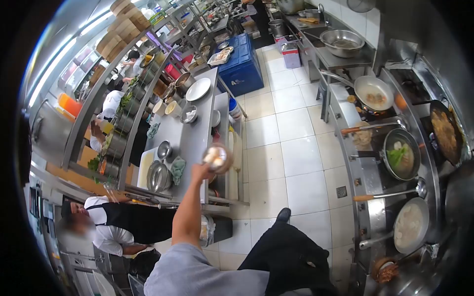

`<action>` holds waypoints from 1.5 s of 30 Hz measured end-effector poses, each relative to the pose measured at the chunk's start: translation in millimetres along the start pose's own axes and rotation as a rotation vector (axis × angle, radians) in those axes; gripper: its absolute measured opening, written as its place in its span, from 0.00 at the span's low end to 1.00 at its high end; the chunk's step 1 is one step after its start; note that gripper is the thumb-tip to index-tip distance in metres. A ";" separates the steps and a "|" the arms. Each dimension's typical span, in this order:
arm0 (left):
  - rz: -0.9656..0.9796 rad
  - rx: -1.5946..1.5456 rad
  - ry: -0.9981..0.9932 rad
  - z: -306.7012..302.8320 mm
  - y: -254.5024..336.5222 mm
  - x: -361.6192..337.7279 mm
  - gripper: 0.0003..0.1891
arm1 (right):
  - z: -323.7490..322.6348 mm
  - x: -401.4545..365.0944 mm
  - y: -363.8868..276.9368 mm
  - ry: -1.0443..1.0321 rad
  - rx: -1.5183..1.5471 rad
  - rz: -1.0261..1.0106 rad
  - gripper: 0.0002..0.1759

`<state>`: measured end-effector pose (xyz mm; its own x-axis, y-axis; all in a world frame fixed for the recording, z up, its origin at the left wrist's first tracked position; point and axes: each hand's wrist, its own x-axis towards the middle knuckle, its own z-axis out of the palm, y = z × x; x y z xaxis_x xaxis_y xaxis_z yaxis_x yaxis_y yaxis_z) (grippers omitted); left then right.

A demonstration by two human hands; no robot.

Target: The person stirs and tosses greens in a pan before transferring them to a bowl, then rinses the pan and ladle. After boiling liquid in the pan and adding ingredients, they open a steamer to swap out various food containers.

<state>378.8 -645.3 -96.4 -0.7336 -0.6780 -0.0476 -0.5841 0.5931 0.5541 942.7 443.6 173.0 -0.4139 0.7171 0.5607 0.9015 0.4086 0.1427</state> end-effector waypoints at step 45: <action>3.089 0.229 -1.073 125.9 479.6 -1265.9 0.13 | -57.6 -39.1 333.8 -0.054 0.604 1.124 0.36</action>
<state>983.5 552.0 124.9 0.7911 0.5995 -0.1213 0.6100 -0.7880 0.0837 1267.0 519.4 245.7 0.5185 0.8498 0.0951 0.5624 -0.2551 -0.7866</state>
